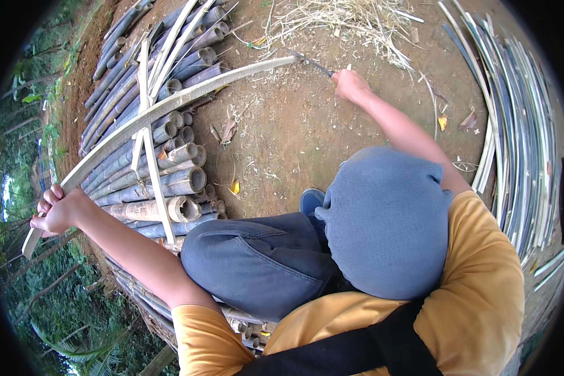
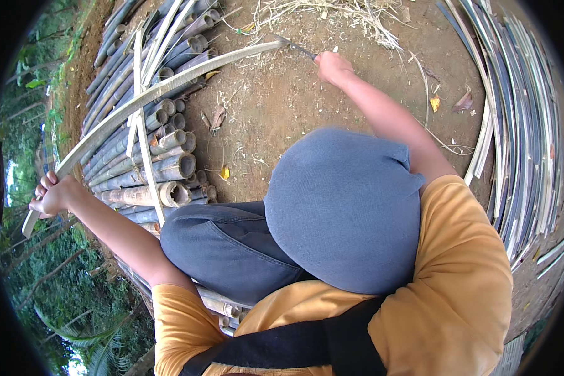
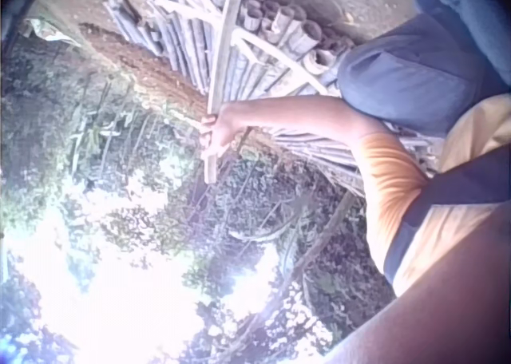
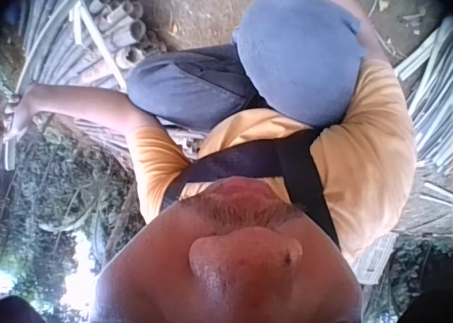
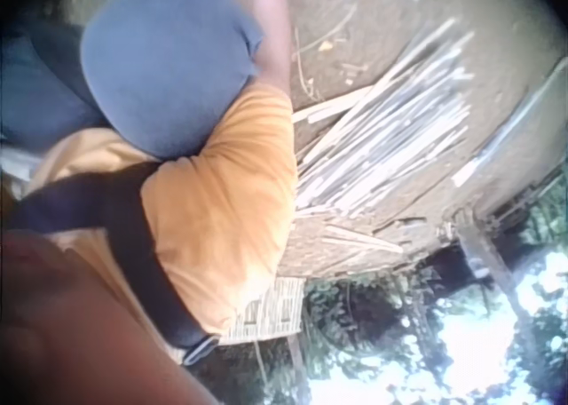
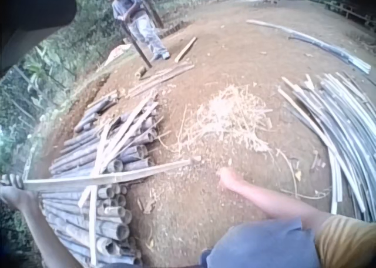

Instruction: The person is shaping a long strip of bamboo using a knife, scraping along its length and then bending it while holding both ends.

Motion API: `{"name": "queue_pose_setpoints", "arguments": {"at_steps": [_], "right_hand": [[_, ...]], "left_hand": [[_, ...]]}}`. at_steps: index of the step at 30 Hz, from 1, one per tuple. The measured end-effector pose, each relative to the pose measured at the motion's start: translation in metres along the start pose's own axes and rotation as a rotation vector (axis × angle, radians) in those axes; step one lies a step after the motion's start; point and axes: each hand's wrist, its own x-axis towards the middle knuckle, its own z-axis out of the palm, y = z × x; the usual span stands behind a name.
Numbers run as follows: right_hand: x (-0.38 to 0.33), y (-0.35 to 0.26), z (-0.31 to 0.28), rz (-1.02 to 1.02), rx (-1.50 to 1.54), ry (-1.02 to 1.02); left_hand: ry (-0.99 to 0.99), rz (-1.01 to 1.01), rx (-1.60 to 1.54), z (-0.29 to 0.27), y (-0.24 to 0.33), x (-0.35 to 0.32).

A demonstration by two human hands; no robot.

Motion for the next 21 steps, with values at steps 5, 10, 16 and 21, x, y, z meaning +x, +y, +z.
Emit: {"name": "queue_pose_setpoints", "arguments": {"at_steps": [5,10,16,21], "right_hand": [[0.009,-0.015,-0.005,-0.089,-0.023,-0.067],[0.008,-0.003,0.004,-0.019,0.008,-0.033],[0.011,0.004,0.003,-0.146,0.012,-0.141],[0.02,0.007,0.002,-0.034,0.039,-0.061]], "left_hand": [[-0.082,-0.045,-0.036,-0.013,-0.001,0.014],[-0.021,0.001,0.005,-0.008,-0.004,0.006],[-0.031,-0.051,-0.047,-0.019,-0.01,0.023],[-0.036,-0.051,-0.064,-0.019,-0.013,0.024]]}}
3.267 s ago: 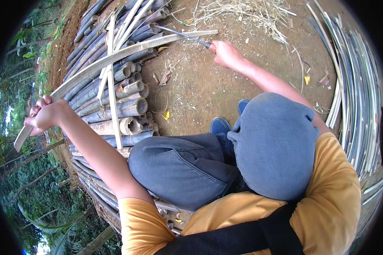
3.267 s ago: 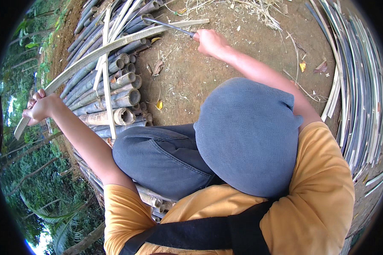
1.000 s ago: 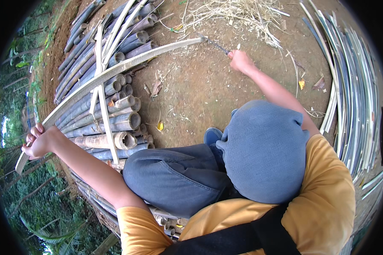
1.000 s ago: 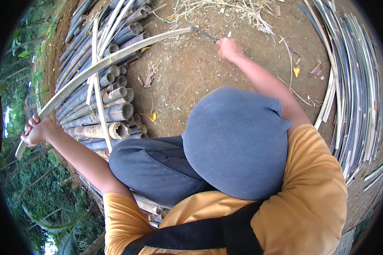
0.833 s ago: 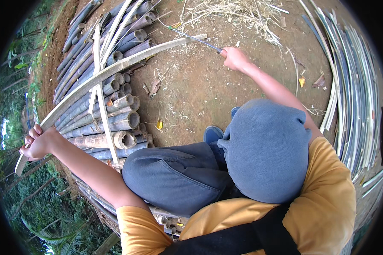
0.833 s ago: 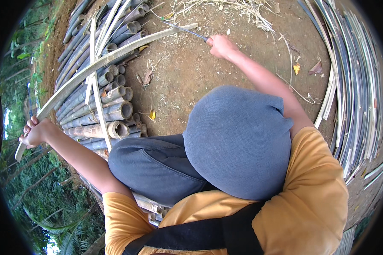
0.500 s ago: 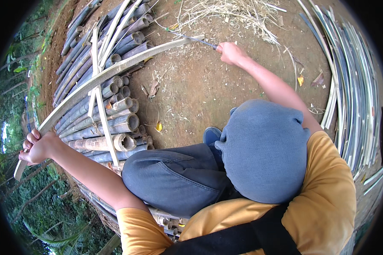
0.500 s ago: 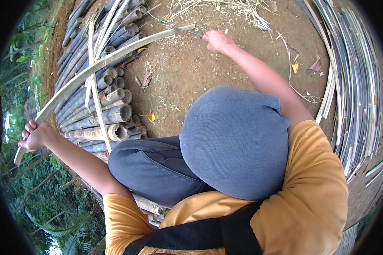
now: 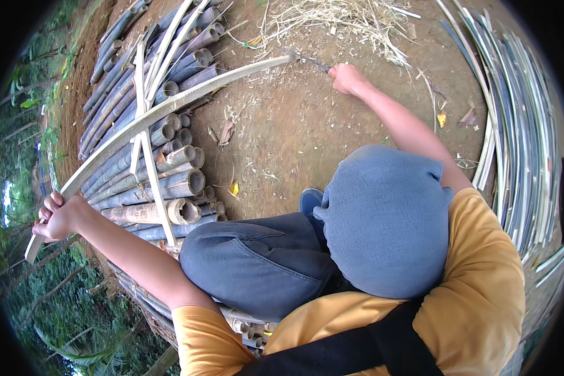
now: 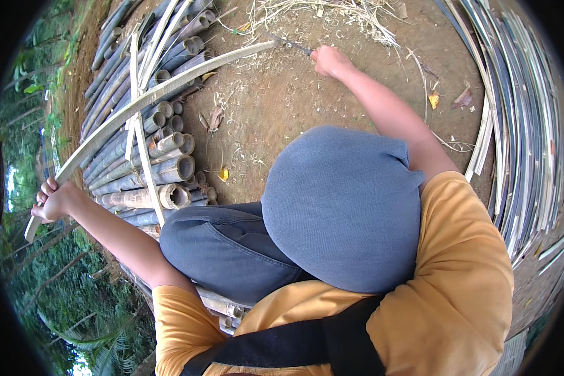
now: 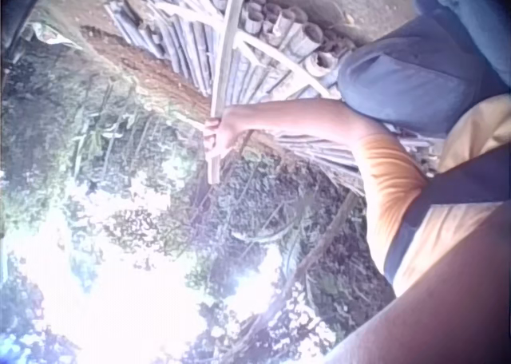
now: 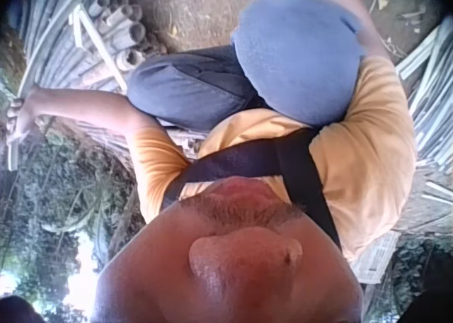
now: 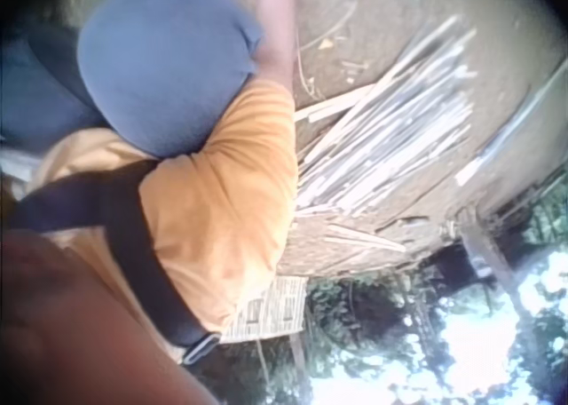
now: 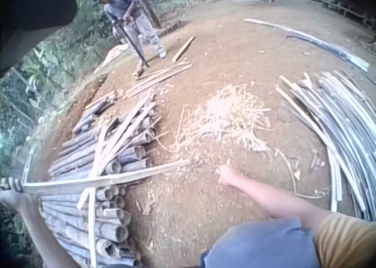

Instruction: The person is shaping a long strip of bamboo using a knife, scraping along its length and then bending it while holding both ends.

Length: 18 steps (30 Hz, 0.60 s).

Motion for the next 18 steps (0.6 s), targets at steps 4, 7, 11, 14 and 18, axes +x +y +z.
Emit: {"name": "queue_pose_setpoints", "arguments": {"at_steps": [4,7,11,14,18], "right_hand": [[-0.007,-0.015,-0.001,-0.139,-0.02,-0.095],[-0.001,0.0,0.008,-0.057,0.034,-0.029],[0.012,-0.001,-0.005,-0.031,-0.061,-0.029],[0.002,-0.017,0.007,-0.086,-0.044,-0.071],[-0.001,-0.012,0.0,-0.024,-0.076,-0.006]], "left_hand": [[-0.057,0.013,-0.002,-0.007,0.003,0.004],[-0.017,0.032,0.018,0.001,0.001,-0.008],[-0.073,-0.041,-0.02,0.0,0.005,-0.003],[-0.06,-0.008,-0.018,-0.007,0.001,0.005],[-0.018,0.017,0.037,0.003,0.003,-0.006]]}}
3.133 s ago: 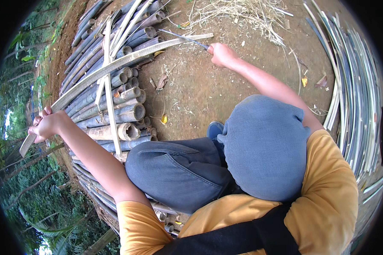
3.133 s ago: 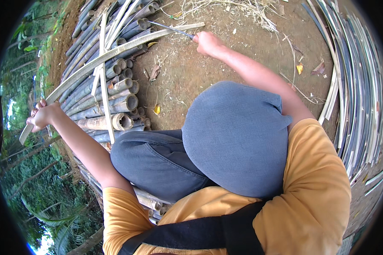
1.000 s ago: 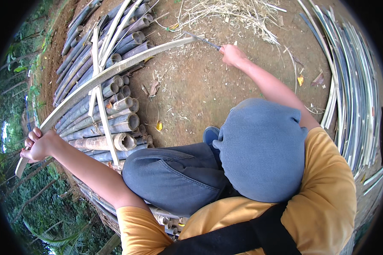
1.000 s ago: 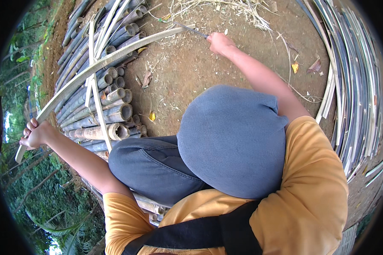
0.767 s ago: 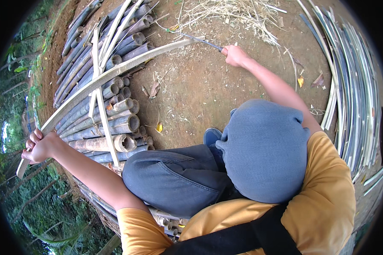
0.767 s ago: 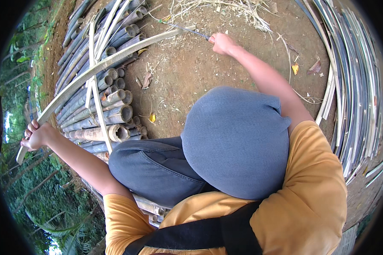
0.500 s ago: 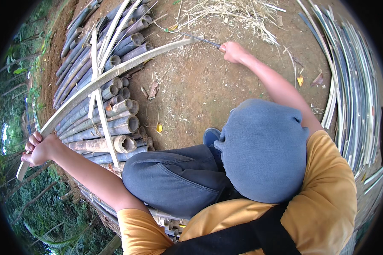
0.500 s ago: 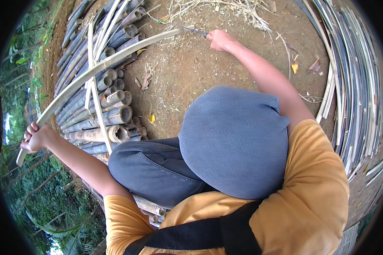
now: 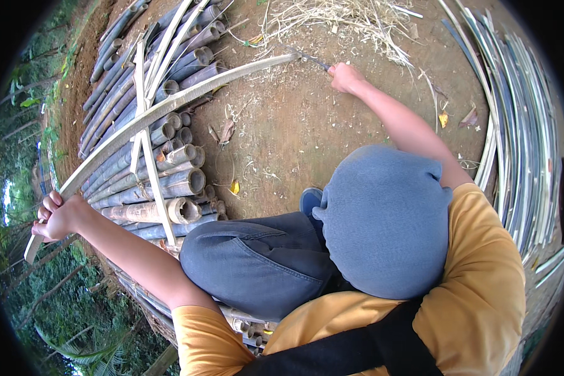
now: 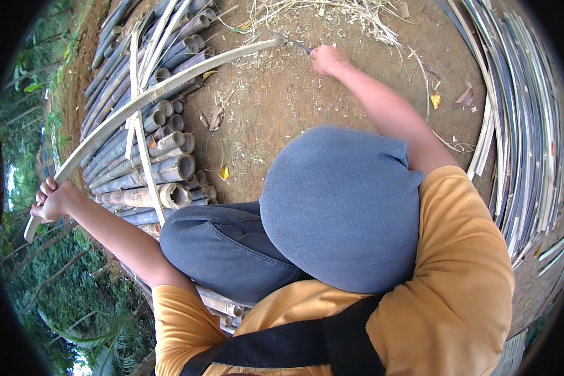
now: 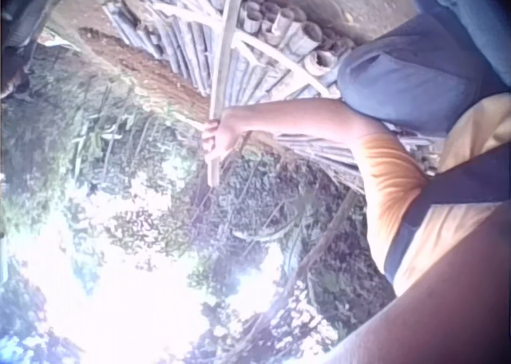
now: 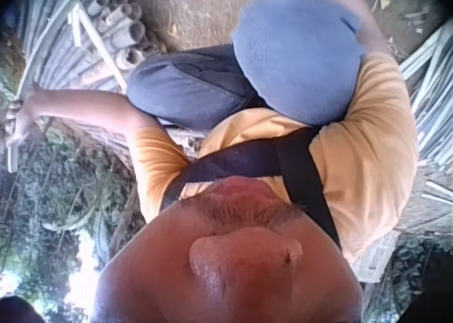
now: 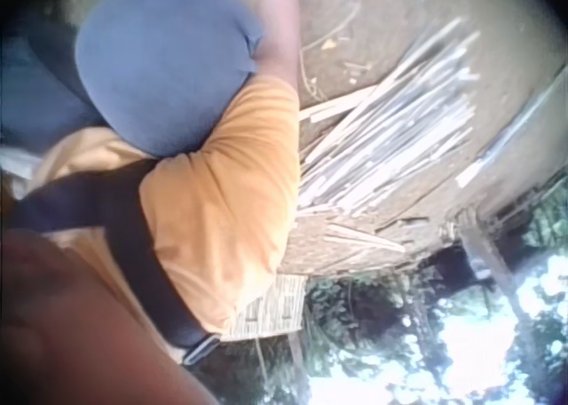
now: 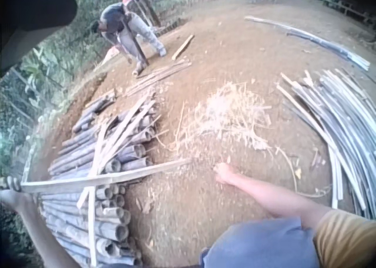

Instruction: The person is shaping a long strip of bamboo using a knife, scraping along its length and then bending it while holding both ends.

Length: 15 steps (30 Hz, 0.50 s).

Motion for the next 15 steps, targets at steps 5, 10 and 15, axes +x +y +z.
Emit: {"name": "queue_pose_setpoints", "arguments": {"at_steps": [5,10,15], "right_hand": [[0.002,0.005,0.01,0.035,-0.008,0.015],[-0.002,0.026,0.014,0.055,0.038,0.079],[-0.012,0.024,0.018,0.106,0.066,0.056]], "left_hand": [[-0.048,-0.013,-0.071,-0.007,-0.003,0.011],[0.011,0.02,0.017,0.003,0.0,-0.001],[0.026,-0.009,-0.035,-0.01,-0.005,0.005]]}}
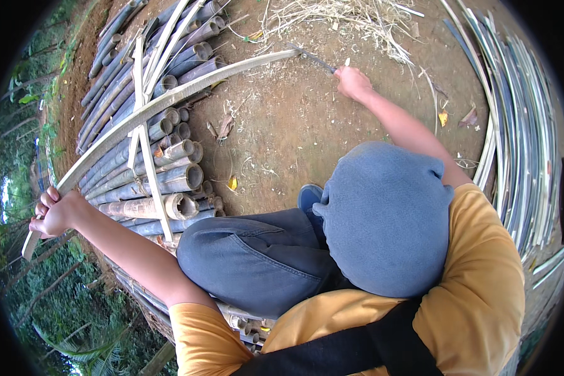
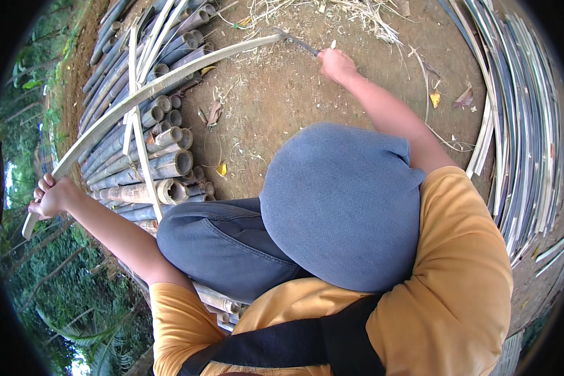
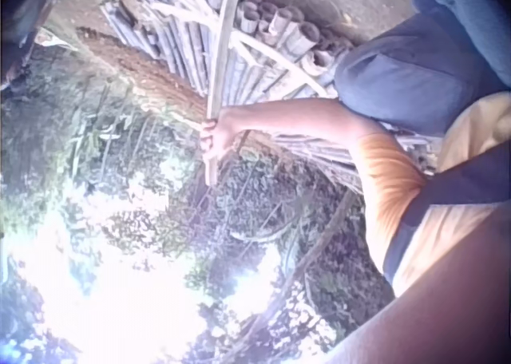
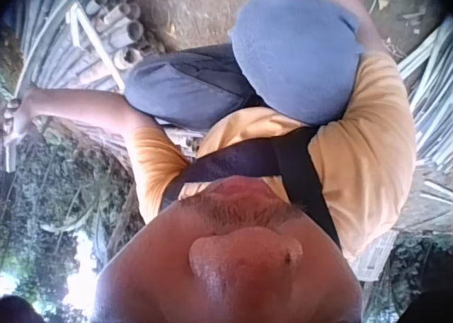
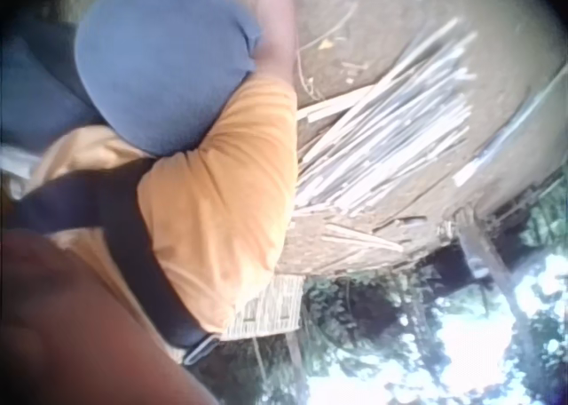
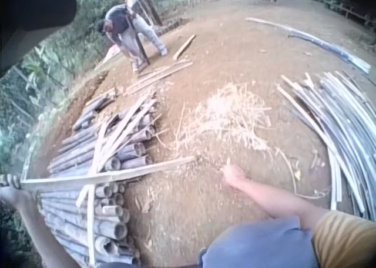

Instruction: The person is shaping a long strip of bamboo using a knife, scraping along its length and then bending it while holding both ends.

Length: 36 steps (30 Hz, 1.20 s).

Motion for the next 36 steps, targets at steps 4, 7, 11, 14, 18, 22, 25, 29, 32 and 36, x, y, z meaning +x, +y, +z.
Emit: {"name": "queue_pose_setpoints", "arguments": {"at_steps": [4,7,11,14,18,22,25,29,32,36], "right_hand": [[-0.002,-0.011,-0.005,-0.047,0.021,-0.04],[-0.019,-0.009,0.01,-0.126,0.124,0.013],[-0.019,-0.02,-0.004,-0.145,0.127,-0.018],[-0.027,-0.048,-0.009,-0.215,0.19,-0.105],[-0.049,-0.08,0.002,-0.49,0.231,-0.069],[-0.054,-0.078,-0.003,-0.429,0.143,-0.064],[-0.053,-0.074,0.007,-0.396,0.104,0.036],[-0.033,-0.05,0.01,-0.153,0.107,0.015],[-0.019,-0.034,-0.001,-0.04,0.108,-0.033],[-0.05,-0.069,0.002,-0.148,0.12,-0.092]], "left_hand": [[-0.03,-0.015,-0.018,0.001,-0.001,0.01],[-0.044,-0.006,-0.03,-0.003,-0.003,0.008],[0.018,0.004,0.019,0.005,-0.001,-0.005],[-0.014,-0.019,-0.016,-0.003,-0.004,0.007],[-0.008,-0.007,0.01,-0.008,-0.008,0.013],[0.031,0.003,0.046,-0.008,-0.007,0.007],[0.044,0.003,0.046,-0.012,-0.01,0.007],[0.032,-0.017,0.051,-0.02,-0.014,0.016],[0.032,-0.007,0.04,-0.007,-0.011,0.004],[-0.004,0.008,0.017,-0.004,-0.004,0.006]]}}
